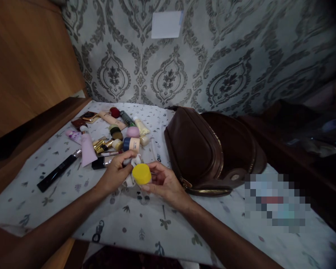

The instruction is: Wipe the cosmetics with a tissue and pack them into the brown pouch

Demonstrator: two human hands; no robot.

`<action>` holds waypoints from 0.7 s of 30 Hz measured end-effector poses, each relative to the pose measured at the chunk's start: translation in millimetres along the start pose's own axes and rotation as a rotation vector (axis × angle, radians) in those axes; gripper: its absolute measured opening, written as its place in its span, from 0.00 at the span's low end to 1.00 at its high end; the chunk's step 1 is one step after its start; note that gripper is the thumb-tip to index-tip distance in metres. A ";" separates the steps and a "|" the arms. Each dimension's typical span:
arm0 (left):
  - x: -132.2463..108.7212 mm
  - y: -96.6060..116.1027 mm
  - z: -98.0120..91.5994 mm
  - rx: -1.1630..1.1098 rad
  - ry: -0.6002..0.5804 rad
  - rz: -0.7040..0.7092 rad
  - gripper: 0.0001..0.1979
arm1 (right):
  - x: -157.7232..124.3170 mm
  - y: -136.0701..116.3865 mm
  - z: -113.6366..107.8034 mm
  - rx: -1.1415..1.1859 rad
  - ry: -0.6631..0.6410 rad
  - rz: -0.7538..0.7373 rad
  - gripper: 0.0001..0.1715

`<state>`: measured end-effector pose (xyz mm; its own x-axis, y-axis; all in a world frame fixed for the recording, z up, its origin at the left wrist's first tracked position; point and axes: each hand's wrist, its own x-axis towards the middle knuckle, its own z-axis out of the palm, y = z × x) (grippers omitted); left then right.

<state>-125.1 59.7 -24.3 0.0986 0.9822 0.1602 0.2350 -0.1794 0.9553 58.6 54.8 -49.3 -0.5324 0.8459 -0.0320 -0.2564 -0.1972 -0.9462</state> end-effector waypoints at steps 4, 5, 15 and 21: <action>0.3 -4.7 -0.8 -0.039 0.021 -0.028 0.06 | 1.3 1.8 -0.6 0.039 0.037 0.003 0.26; 0.2 -5.2 -0.7 -0.078 0.026 -0.064 0.06 | 2.1 1.9 -0.9 0.055 0.042 -0.006 0.26; -2.7 3.0 4.7 -0.347 0.060 -0.213 0.14 | 4.9 0.7 -1.7 0.227 0.144 -0.006 0.27; -4.3 -1.0 3.2 -0.289 0.032 -0.201 0.24 | 5.8 2.5 -4.7 0.239 0.202 0.000 0.28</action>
<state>-122.7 55.5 -26.8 0.0462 0.9983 -0.0353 -0.0369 0.0370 0.9986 58.7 61.6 -53.4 -0.3679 0.9223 -0.1182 -0.4511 -0.2882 -0.8446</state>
